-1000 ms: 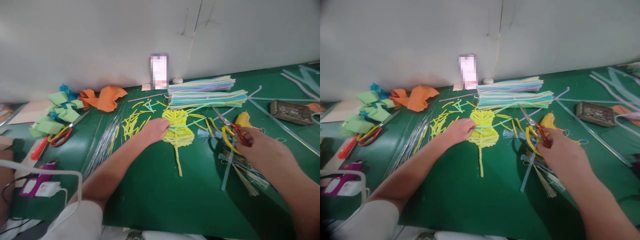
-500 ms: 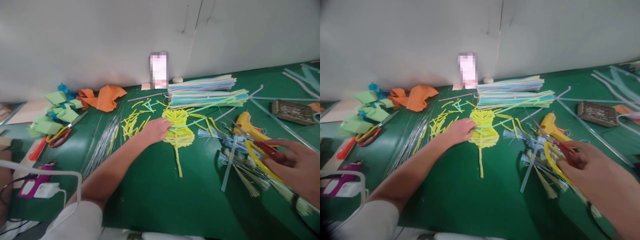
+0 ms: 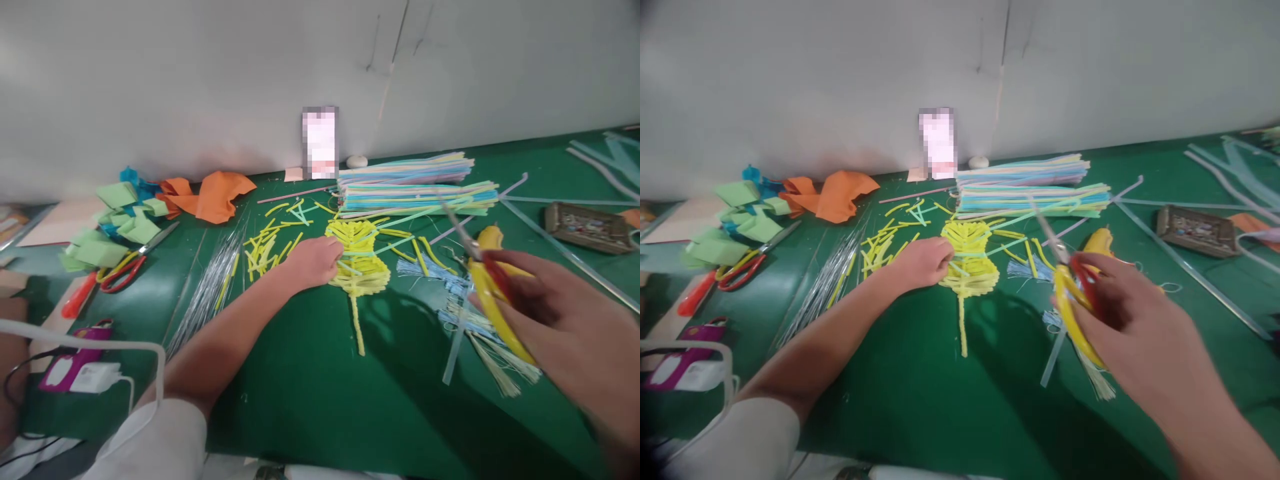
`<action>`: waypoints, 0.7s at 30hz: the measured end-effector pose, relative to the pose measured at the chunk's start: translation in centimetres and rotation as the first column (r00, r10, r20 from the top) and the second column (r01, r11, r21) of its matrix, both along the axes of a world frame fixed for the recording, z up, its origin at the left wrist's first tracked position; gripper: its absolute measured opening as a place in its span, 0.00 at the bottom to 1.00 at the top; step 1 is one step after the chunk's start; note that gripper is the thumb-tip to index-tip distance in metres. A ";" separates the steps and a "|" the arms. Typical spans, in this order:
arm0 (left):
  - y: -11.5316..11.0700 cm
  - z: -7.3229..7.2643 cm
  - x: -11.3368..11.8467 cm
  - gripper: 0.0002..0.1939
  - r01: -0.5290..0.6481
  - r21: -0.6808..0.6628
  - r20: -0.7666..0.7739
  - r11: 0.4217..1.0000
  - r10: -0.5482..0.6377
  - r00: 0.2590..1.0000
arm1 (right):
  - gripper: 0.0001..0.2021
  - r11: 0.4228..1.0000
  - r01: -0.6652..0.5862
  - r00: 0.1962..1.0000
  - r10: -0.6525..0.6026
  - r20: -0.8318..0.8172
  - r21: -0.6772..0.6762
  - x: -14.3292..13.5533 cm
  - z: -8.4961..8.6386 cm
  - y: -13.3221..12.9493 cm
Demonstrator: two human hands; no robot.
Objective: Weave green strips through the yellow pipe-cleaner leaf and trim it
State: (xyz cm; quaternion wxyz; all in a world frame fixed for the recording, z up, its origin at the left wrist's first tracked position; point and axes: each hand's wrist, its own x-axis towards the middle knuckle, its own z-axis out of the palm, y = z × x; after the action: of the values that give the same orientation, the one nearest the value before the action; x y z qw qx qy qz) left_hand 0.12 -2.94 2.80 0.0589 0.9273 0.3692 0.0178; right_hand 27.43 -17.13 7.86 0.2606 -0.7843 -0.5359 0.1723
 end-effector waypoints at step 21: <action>0.2 -0.2 0.1 0.06 0.087 0.034 -0.029 0.996 -0.086 0.996 | 0.26 0.959 -0.277 0.938 0.285 -0.198 0.065 -6.4 -7.9 9.2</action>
State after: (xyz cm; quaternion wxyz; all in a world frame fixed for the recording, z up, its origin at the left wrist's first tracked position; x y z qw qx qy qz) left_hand 0.17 -2.72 2.63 0.0380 0.9435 0.3291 0.0089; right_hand 21.00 -7.91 0.00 0.3015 -0.6730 -0.6156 0.2778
